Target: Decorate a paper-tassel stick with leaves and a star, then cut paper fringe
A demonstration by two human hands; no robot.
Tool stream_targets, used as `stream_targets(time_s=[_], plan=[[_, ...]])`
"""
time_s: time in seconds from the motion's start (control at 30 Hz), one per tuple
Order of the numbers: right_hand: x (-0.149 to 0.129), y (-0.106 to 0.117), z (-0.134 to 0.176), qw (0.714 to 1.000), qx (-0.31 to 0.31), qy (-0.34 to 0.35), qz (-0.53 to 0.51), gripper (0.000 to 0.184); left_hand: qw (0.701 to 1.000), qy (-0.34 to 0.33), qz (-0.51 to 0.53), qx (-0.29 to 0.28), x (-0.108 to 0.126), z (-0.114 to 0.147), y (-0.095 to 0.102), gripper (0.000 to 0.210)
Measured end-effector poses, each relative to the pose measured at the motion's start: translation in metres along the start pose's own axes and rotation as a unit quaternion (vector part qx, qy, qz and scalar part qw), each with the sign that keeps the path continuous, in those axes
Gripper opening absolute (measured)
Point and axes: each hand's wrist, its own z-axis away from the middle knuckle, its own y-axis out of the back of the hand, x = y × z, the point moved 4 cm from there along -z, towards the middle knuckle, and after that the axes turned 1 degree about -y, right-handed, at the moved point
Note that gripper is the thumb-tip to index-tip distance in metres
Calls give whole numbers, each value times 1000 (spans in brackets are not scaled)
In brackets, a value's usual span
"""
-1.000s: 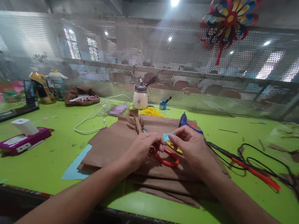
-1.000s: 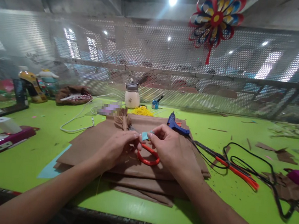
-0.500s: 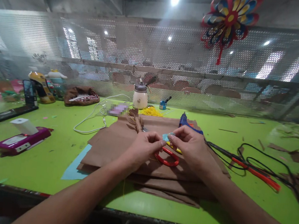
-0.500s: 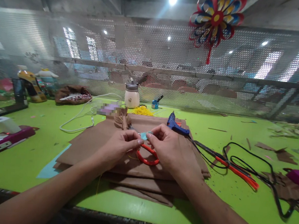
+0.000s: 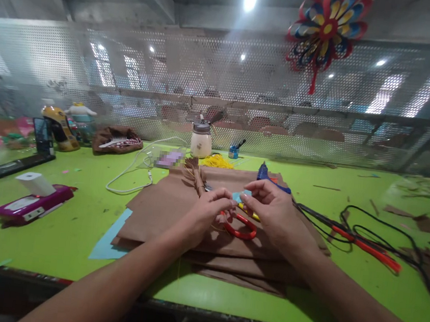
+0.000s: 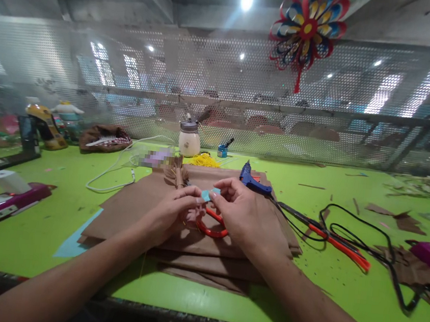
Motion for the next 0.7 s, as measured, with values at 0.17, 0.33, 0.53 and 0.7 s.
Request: stream_targets(time_s=[0.17,0.33,0.53,0.7], plan=[[-2,-5,3,996,-20,-68,-53,25,999,-3,-18,27,1,0,3,23],[12,-3,-3,979,-125,-98,-126,29,997,-57,-49,0,9,0,8,18],[6,-1,-2,965,-179,-102,-162,26,993,-106,-46,-17,18,4,5,13],[1,-1,-2,967,-187,-72,-158,15,994,-90,-14,-53,17,4,6,12]])
